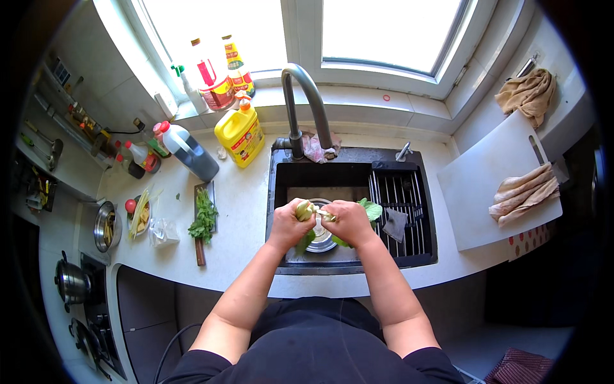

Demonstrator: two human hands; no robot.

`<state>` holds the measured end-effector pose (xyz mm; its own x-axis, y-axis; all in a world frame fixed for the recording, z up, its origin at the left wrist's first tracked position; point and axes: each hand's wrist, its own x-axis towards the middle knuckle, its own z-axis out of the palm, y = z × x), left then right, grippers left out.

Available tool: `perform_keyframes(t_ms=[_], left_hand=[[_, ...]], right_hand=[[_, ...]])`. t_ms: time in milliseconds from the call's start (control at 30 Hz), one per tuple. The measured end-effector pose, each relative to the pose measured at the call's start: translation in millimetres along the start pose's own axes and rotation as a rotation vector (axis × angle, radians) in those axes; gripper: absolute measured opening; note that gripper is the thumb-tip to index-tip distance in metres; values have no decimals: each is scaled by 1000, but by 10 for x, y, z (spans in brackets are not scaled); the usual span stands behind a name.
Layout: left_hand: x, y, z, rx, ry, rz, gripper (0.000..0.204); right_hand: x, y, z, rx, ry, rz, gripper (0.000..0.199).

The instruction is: The person picks through a bunch of cilantro, discards stems into a small bin, and then rinses several stalks of bok choy in a bowl under running water.

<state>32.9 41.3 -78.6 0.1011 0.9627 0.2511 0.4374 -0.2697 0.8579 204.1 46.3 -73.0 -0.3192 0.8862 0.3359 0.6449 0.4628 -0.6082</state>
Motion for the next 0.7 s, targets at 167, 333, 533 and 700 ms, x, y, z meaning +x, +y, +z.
perform_keyframes(t_ms=[167, 333, 533, 700], left_hand=[[10, -60, 82, 46, 64, 5, 15], [46, -389, 3, -165, 63, -249, 15], [51, -191, -10, -856, -203, -479, 19], [96, -40, -15, -855, -159, -502, 18]], right_hand=[[45, 90, -36, 80, -147, 112, 18], [6, 103, -86, 346, -148, 245, 20], [55, 139, 22, 685, -72, 298, 22], [74, 176, -4, 710, -136, 422, 22]])
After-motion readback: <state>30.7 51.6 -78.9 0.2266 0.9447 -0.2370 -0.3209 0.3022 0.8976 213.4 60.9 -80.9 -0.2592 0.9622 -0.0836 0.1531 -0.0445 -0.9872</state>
